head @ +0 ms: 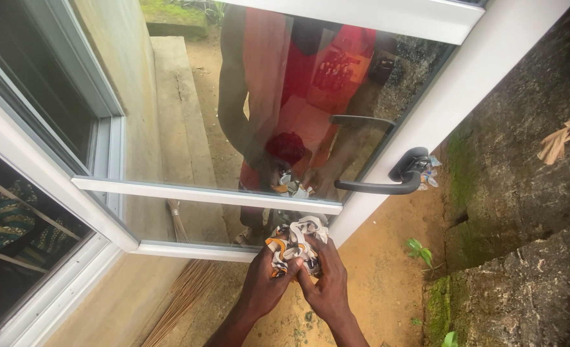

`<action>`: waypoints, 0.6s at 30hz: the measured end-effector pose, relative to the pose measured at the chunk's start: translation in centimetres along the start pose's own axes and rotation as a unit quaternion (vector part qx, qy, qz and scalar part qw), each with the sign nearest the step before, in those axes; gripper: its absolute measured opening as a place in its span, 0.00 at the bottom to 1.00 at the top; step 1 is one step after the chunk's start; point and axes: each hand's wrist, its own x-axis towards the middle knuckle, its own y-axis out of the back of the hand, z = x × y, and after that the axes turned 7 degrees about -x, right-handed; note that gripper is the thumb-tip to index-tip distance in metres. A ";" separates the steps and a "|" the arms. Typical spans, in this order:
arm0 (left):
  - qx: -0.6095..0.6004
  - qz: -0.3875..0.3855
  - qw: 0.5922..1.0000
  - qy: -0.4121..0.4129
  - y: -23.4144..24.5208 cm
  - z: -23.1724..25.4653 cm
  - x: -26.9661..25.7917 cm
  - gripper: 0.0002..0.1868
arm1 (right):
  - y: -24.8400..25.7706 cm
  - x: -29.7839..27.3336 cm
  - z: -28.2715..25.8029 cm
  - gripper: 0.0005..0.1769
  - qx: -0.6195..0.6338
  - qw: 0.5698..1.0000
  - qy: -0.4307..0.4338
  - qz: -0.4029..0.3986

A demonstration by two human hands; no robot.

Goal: Cleaning the frame and glass of an aluminum door using a cloth.

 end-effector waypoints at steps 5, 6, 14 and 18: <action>0.015 -0.004 0.999 0.048 -0.1 -1.3 0.4 0.29 | -0.8 -0.5 1.4 0.29 -0.009 0.999 -0.041 -0.019; 0.023 -0.004 0.998 0.056 0.0 -1.5 0.5 0.30 | -1.1 -0.6 1.8 0.29 -0.018 0.999 -0.035 -0.017; -0.006 0.002 0.997 0.072 -0.3 -3.3 0.6 0.27 | -2.3 -1.4 3.6 0.26 -0.021 0.997 -0.062 -0.033; 0.038 0.014 0.998 0.056 -0.4 -5.1 0.6 0.26 | -2.7 -1.5 3.8 0.23 -0.009 0.997 -0.069 -0.035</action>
